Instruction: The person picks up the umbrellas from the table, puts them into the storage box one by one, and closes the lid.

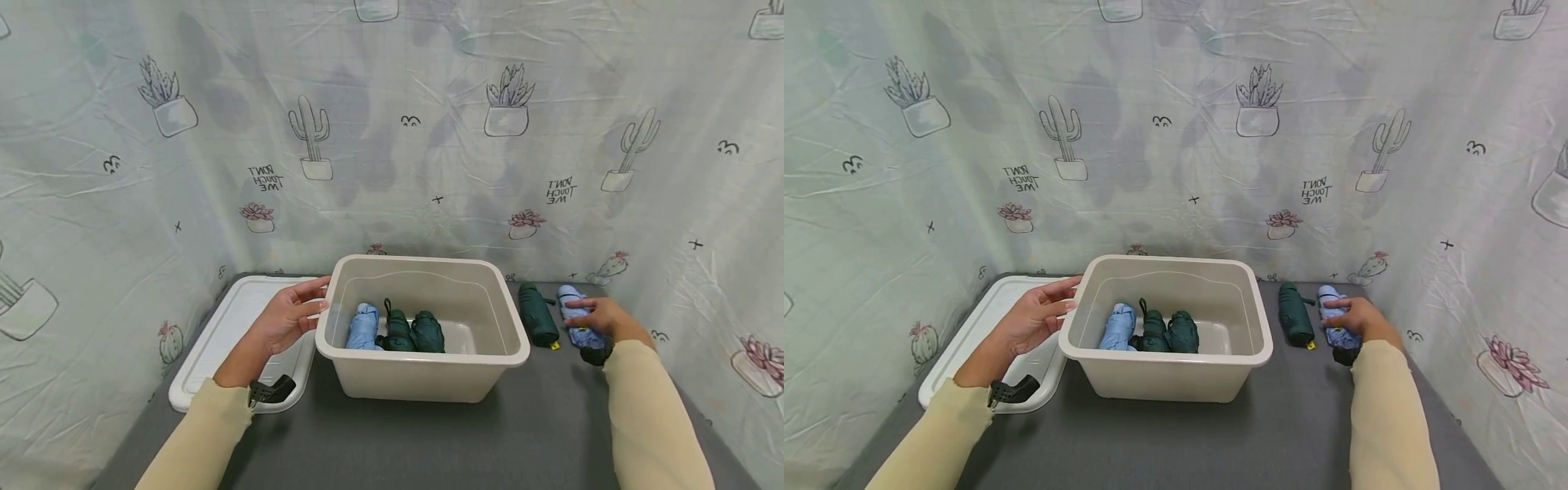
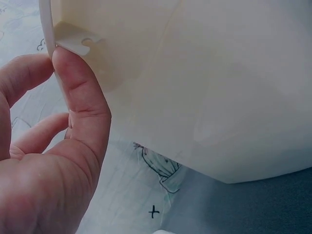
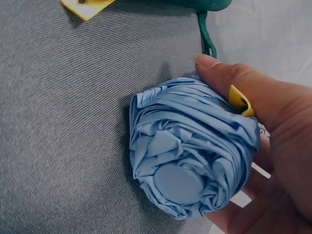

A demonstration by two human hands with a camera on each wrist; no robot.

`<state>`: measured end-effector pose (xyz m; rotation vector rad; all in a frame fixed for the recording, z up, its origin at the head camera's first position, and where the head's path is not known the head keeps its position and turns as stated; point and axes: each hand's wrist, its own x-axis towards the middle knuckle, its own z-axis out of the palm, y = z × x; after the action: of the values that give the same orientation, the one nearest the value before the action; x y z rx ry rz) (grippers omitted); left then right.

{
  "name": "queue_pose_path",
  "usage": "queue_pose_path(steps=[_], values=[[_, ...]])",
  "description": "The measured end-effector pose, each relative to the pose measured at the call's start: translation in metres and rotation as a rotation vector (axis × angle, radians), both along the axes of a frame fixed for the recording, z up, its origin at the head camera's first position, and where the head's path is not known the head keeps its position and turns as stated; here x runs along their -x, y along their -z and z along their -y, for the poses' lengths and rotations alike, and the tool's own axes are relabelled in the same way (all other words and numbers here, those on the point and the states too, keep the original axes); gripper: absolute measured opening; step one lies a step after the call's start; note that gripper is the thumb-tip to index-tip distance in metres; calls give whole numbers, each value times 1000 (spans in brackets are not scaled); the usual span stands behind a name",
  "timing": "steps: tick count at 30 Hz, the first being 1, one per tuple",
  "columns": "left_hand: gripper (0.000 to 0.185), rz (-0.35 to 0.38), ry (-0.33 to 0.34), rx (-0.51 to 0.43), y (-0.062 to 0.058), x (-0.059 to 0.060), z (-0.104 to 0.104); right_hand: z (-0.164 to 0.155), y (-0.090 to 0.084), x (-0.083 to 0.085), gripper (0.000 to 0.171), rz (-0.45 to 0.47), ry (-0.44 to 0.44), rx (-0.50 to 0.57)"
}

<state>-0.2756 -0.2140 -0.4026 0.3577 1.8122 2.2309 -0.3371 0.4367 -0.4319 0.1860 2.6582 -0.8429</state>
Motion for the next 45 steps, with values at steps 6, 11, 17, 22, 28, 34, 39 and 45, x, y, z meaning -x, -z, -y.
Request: queue_pose_path(steps=[6, 11, 17, 22, 28, 34, 39, 45], values=[[65, -7, 9, -7, -1, 0, -2, 0, 3, -1, 76, -34, 8, -23], [64, -8, 10, -5, -1, 0, -3, 1, 4, -2, 74, -55, 1, -44], [64, -15, -1, 27, -1, -1, -1, 4, 7, 0, 75, -50, 6, -52], [64, -21, 5, 29, -2, 0, 1, 5, 9, 1, 76, -44, 25, -39], [65, -15, 18, 4, -1, 1, 0, 4, 10, 1, 76, -66, 18, -88], [65, -8, 17, -23, 1, 1, 2, 6, 8, 0, 77, -44, 24, -67], [65, -4, 20, -28, 3, 1, 2, 7, 8, -3, 74, -39, 24, -61], [64, -20, 23, -13, 3, 2, 1, 5, 8, -6, 80, -48, 28, -42]])
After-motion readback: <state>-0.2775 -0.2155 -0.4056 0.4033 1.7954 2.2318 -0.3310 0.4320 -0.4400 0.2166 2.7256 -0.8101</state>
